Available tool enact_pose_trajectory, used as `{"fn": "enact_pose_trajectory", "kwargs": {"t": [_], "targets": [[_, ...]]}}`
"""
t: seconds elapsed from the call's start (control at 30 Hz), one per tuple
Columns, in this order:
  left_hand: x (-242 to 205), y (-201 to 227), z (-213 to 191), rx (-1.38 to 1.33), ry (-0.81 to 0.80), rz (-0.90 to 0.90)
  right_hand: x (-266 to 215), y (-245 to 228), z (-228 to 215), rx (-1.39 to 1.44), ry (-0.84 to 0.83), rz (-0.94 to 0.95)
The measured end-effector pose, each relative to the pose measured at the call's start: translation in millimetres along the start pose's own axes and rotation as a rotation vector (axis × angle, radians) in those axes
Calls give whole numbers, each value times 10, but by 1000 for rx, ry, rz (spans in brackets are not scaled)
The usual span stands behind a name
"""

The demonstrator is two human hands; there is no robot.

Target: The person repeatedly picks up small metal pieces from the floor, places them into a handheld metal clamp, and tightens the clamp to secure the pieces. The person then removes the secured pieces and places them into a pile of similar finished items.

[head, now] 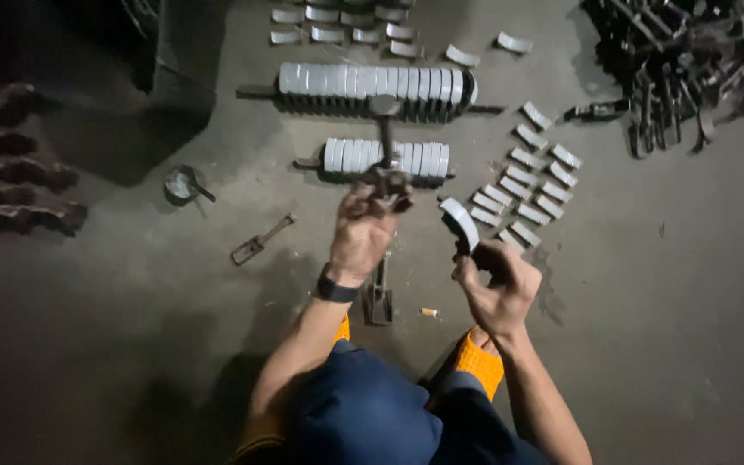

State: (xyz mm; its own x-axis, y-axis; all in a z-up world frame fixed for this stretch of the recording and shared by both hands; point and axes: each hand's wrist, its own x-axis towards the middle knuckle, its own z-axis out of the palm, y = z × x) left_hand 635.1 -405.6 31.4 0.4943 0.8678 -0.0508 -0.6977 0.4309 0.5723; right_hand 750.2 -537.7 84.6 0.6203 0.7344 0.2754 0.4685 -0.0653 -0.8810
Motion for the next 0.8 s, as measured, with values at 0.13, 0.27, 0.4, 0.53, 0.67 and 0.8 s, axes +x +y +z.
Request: {"fn": "enact_pose_trajectory", "kwargs": {"t": [0.13, 0.27, 0.4, 0.53, 0.67, 0.8], "targets": [[-1, -61, 185, 143, 63, -99, 121, -110, 54, 70, 14, -54], [-16, -68, 458, 9, -5, -128, 187, -12, 60, 60, -93, -54], [-52, -250, 110, 106, 48, -147, 287, 6, 39, 64, -251, 62], [-55, -244, -42, 165, 106, -164, 501, 55, -16, 125, -530, 241], [-125, -254, -117, 189, 203, -312, 678, 116, 298, 409, -274, 259], [-203, -444, -456, 244, 262, -416, 576, -74, 620, 276, -219, 106]]}}
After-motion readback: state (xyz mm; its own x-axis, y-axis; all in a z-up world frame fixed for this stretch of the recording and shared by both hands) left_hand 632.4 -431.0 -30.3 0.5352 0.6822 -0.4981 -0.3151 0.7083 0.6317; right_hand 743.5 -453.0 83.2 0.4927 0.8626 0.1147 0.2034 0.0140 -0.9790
